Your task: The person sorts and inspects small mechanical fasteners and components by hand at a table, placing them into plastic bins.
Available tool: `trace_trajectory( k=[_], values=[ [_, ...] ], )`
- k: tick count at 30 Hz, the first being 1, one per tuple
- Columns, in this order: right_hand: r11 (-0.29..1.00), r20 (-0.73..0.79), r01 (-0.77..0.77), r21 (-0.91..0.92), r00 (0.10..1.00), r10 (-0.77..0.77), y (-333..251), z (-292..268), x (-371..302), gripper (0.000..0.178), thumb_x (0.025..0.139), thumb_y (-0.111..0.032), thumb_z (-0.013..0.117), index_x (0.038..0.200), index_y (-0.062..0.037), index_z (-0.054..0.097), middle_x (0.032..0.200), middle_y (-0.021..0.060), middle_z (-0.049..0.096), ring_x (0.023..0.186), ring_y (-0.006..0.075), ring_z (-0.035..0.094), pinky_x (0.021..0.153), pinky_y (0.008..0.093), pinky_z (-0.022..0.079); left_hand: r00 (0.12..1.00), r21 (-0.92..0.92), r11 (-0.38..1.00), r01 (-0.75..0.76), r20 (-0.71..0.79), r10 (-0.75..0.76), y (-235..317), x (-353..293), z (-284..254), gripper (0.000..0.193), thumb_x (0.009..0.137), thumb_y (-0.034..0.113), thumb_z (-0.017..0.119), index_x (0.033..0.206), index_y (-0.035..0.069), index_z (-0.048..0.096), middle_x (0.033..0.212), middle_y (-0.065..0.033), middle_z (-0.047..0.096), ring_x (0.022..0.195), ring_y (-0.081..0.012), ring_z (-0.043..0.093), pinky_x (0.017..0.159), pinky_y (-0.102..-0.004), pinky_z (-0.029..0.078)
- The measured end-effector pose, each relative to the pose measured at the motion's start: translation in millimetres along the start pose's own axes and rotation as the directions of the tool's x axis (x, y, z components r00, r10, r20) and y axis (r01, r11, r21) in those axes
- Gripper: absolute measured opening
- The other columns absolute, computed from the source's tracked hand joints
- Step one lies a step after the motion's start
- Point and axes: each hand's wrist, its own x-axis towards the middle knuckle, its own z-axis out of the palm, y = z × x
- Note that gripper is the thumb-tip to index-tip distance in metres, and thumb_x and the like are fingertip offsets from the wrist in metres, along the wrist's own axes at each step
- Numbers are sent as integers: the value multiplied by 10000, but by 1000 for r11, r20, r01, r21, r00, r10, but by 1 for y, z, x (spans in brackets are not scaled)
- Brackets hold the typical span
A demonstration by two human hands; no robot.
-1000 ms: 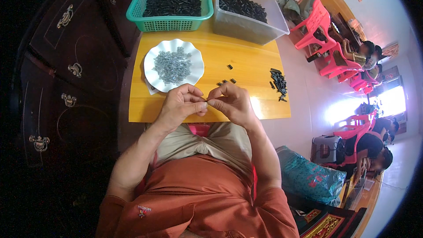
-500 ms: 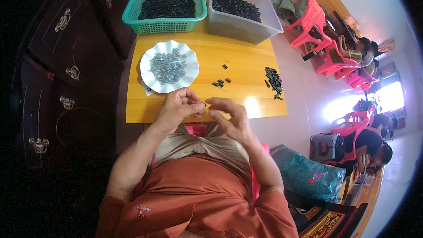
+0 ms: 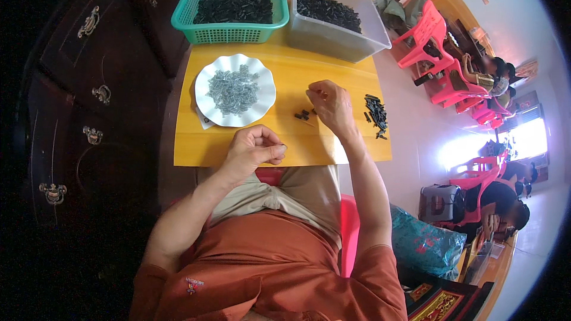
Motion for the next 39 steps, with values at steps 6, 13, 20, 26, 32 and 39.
trace_trajectory(
  k=[6, 13, 20, 26, 32, 39],
  values=[
    [983, 182, 143, 115, 970, -162, -23, 28, 11, 160, 865, -107, 690, 965, 17, 678, 911, 119, 699, 846, 215, 703, 726, 322, 559, 999, -6, 1000, -13, 37, 13, 0, -2, 2, 156, 855, 49, 724, 930, -1, 597, 815, -61, 651, 712, -98, 631, 661, -243, 553],
    [942, 251, 330, -61, 918, -305, -38, 45, 31, 145, 857, -108, 683, 963, -10, 695, 938, 114, 692, 827, 236, 699, 705, 341, 553, 999, 22, 1000, -7, 42, 6, 0, -3, 4, 149, 857, 46, 722, 926, -1, 598, 815, -60, 651, 711, -98, 630, 666, -241, 551],
    [986, 168, 162, 40, 972, -167, -34, 34, 37, 137, 862, -95, 684, 943, 15, 692, 891, 115, 714, 800, 213, 703, 729, 303, 563, 999, -2, 999, -49, 13, 49, 5, -2, 2, 144, 857, 44, 717, 932, -4, 603, 822, -66, 658, 716, -103, 636, 666, -241, 551],
    [993, 197, 112, 31, 973, -116, -16, -2, 7, 146, 855, -96, 679, 940, 22, 684, 886, 134, 695, 777, 245, 689, 695, 330, 548, 997, -7, 997, -82, 6, 82, 5, -2, 1, 149, 857, 47, 714, 942, -4, 602, 836, -72, 661, 719, -112, 644, 679, -251, 560],
    [965, 214, 188, -183, 966, -147, -5, -17, -20, 137, 822, -102, 674, 932, -25, 701, 965, 123, 680, 851, 305, 642, 770, 384, 521, 997, 12, 998, -67, -33, 68, 5, -3, 0, 165, 854, 56, 718, 948, -4, 597, 855, -83, 665, 733, -123, 654, 692, -259, 567],
    [940, 161, 290, -181, 952, -262, -4, -11, -24, 112, 814, -89, 683, 912, -39, 700, 986, 113, 682, 924, 327, 612, 819, 404, 502, 998, -5, 999, -41, -40, 41, 0, -2, 1, 166, 858, 64, 720, 948, -2, 598, 854, -74, 666, 730, -119, 652, 690, -257, 566]
  ],
)
